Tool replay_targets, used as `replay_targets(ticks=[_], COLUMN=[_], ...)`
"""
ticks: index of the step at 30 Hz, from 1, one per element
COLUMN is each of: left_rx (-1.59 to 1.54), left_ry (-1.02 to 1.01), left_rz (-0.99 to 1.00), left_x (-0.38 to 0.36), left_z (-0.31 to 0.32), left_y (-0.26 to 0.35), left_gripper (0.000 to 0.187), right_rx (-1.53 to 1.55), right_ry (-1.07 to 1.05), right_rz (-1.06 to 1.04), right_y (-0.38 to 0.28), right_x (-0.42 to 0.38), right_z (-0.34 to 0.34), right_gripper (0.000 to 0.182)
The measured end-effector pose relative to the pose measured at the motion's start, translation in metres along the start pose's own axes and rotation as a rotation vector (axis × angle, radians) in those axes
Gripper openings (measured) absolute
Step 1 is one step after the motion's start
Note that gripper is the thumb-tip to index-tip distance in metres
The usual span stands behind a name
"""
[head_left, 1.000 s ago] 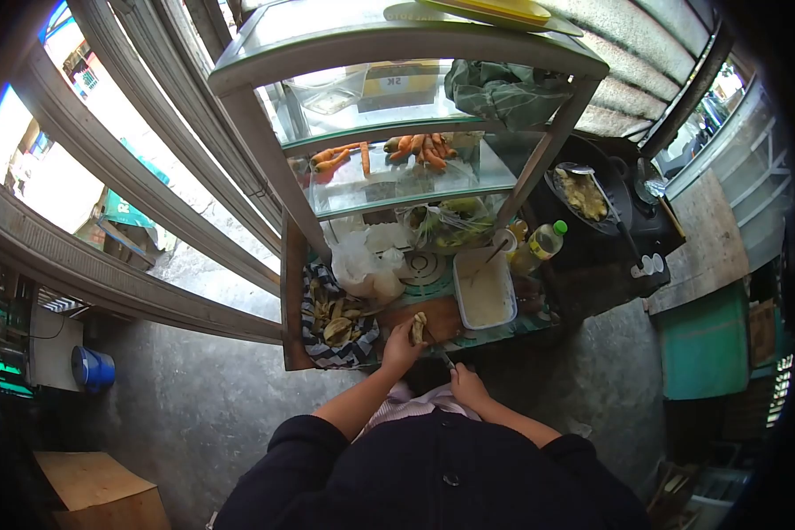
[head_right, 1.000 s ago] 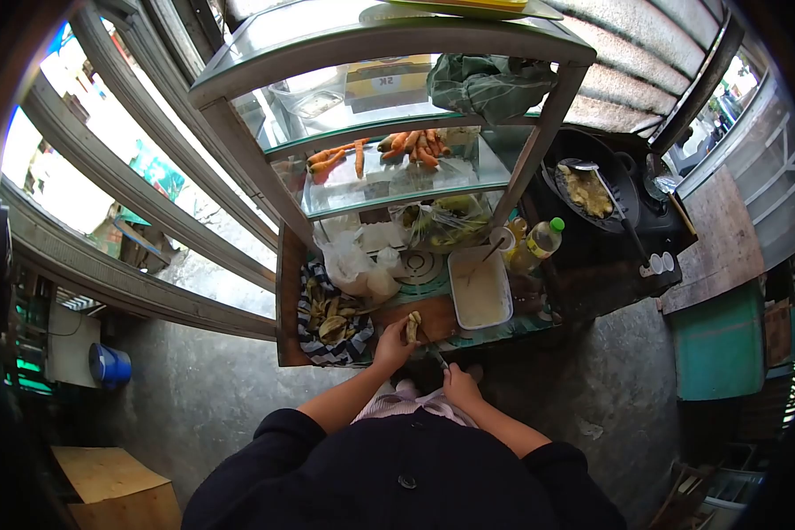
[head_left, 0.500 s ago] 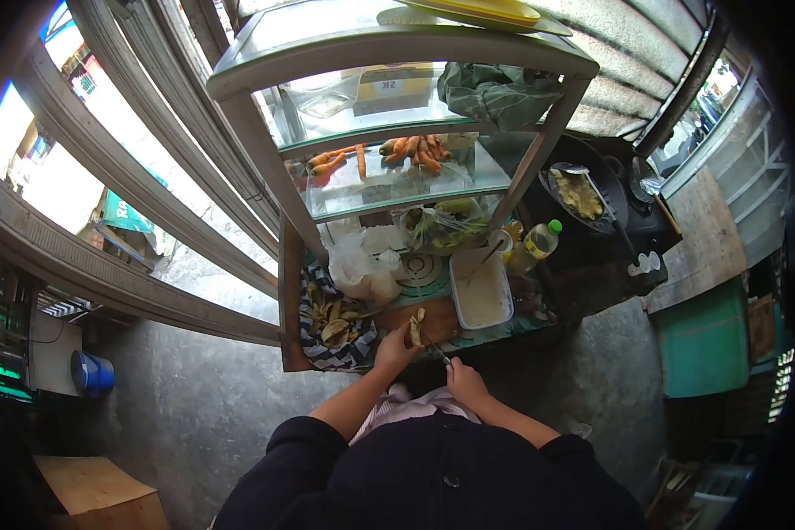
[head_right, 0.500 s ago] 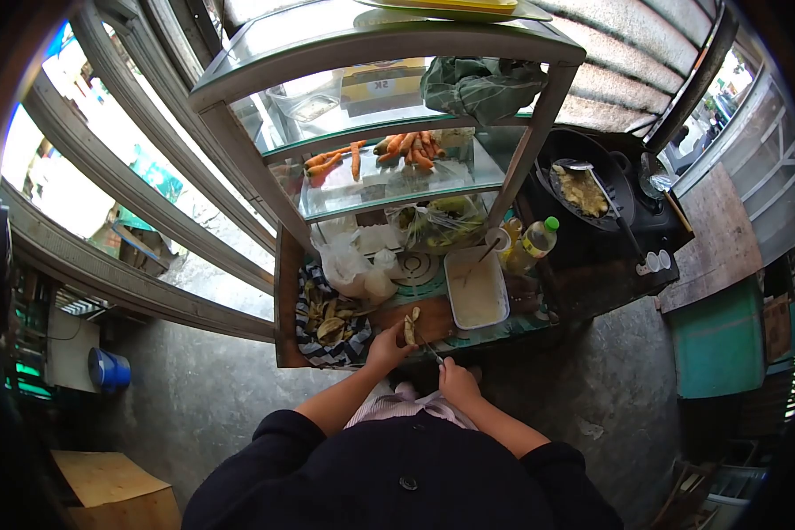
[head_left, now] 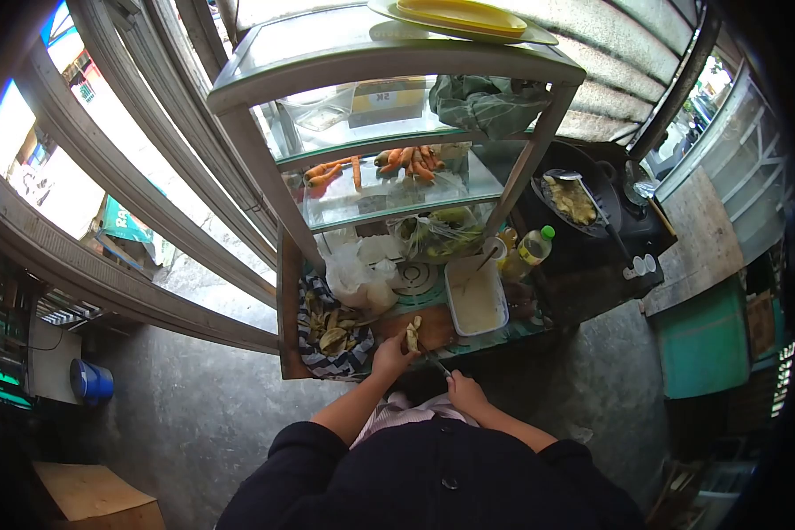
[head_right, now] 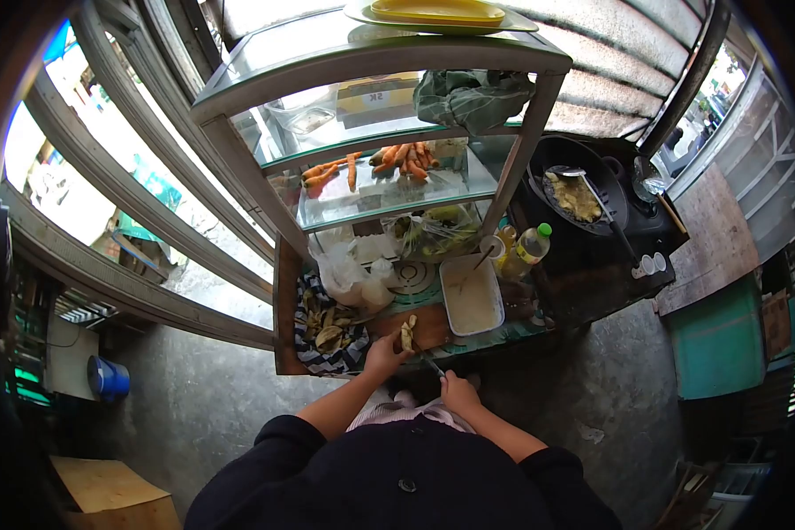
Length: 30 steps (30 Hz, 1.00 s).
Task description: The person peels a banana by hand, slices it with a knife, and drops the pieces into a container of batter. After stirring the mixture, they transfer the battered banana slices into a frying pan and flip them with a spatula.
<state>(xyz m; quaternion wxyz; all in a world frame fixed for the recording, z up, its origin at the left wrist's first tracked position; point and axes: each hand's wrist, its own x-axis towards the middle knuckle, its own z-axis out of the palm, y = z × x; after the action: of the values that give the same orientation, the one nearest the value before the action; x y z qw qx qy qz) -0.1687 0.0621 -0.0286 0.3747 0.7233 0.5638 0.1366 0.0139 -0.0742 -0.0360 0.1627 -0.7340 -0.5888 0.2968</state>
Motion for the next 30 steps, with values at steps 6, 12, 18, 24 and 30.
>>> replay_targets(ticks=[6,12,18,24,30], left_rx=[-0.017,-0.040,-0.082,-0.071,-0.027], left_ry=[0.041,0.023,0.033,-0.003,-0.016], left_rz=[0.067,-0.064,-0.093,-0.096,-0.095], left_x=[0.002,0.006,0.004,0.005,0.007], left_z=[0.006,0.005,0.002,0.001,0.003], left_y=[-0.010,-0.004,0.001,0.003,0.001], left_gripper=[0.047,0.038,0.046,0.049,0.041], right_rx=[0.047,0.561,0.102,0.076,0.011], right_ry=[0.026,-0.351,0.076,0.047,0.040], right_rz=[0.047,0.459,0.043,-0.030,-0.016], right_y=[-0.001,0.007,0.000,-0.006,-0.013], right_x=[0.004,0.015,0.003,-0.001,0.004], right_z=[-0.003,0.005,0.005,0.000,0.000], right_gripper=[0.020,0.020,0.018,0.019,0.019])
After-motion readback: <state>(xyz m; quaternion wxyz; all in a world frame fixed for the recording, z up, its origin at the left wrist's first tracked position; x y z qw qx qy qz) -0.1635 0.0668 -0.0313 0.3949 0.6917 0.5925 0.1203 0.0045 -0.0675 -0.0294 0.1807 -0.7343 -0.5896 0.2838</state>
